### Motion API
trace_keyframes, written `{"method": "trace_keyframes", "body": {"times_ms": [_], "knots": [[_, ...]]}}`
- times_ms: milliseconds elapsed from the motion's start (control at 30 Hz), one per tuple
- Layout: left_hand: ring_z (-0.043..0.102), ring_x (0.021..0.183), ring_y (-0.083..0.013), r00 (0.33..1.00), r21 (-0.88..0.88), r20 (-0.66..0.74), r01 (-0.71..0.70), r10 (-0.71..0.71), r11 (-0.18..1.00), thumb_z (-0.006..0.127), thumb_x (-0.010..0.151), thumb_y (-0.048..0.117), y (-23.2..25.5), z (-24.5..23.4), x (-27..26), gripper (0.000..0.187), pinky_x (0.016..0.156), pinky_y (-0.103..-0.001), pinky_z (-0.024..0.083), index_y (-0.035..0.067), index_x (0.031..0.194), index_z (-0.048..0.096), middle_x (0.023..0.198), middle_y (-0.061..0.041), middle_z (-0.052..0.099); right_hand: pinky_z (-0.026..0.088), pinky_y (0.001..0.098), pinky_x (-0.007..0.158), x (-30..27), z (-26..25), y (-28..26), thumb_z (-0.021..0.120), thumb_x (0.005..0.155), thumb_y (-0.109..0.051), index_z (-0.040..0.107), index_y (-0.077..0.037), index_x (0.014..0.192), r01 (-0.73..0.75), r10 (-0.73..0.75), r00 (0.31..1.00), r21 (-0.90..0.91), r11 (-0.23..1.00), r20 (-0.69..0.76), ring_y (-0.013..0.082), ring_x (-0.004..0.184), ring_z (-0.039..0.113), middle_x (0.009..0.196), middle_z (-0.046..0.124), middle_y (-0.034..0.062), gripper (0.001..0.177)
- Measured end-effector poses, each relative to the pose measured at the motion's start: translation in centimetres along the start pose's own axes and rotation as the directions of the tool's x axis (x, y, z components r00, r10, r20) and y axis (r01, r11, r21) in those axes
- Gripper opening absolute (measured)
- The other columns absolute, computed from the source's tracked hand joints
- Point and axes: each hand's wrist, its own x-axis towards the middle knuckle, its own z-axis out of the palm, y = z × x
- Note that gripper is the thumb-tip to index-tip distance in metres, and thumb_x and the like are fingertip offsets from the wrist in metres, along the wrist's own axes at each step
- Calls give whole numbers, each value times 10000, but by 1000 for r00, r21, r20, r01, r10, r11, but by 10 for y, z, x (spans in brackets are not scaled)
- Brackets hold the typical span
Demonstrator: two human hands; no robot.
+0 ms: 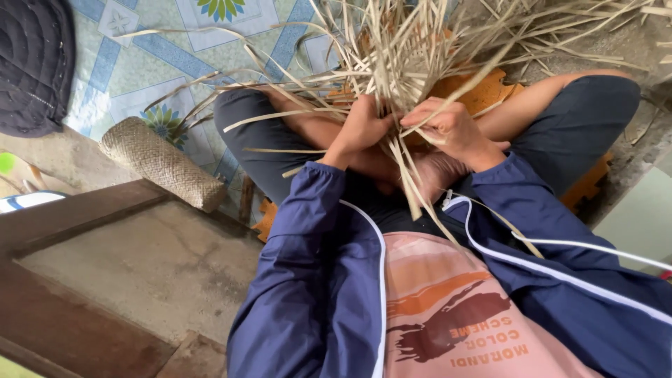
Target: A person sitting on the floor weaving dried leaf strips into a larger structure.
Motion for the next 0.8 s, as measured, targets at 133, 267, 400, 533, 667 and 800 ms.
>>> {"method": "trace_keyframes", "body": {"times_ms": [133,267,400,533,667,800], "knots": [[751,746,-354,998,151,18,-60,58,987,784,732,199,4,9,-3,150,654,-441,554,77,816,760,671,-154,705,509,382,782,12,-1,20,845,917,-134,806,-147,901,22,-32,999,-224,974,-40,288,863,699,884,753,39,44],[743,740,-275,1000,37,-11,-7,7,999,789,722,179,-4,9,-4,153,675,-388,570,78,836,787,688,-109,730,508,360,782,21,3,21,899,889,-216,765,-179,831,-148,141,989,-183,972,-52,267,856,692,809,729,-4,150],[596,594,-96,995,-153,-39,-92,87,984,715,789,8,-3,9,-11,115,538,-261,531,-30,892,748,708,-36,718,406,393,949,39,-13,-16,871,816,-180,782,-90,883,-190,213,977,-348,918,29,215,1006,558,1039,578,17,143],[609,558,-77,997,-227,-53,-74,64,971,780,831,30,4,9,-12,87,512,-225,521,10,915,790,681,-19,719,354,413,941,43,-20,-15,827,878,-205,794,-114,880,-170,208,977,-439,882,40,248,1092,507,1130,545,24,97],[618,596,-71,996,-221,-64,-79,67,972,778,820,16,-1,11,-10,121,542,-222,536,18,940,794,725,-13,738,359,443,991,46,-20,-6,807,873,-157,798,-95,929,-227,274,957,-335,915,100,268,1116,495,1157,544,61,84],[618,585,-88,1000,-271,-19,-8,3,962,761,869,114,19,4,-14,169,511,-234,525,-27,963,766,719,-45,726,395,386,995,43,-23,-20,844,839,-67,748,-20,862,-182,184,983,-177,967,-8,267,1082,521,1163,541,79,109]]}}
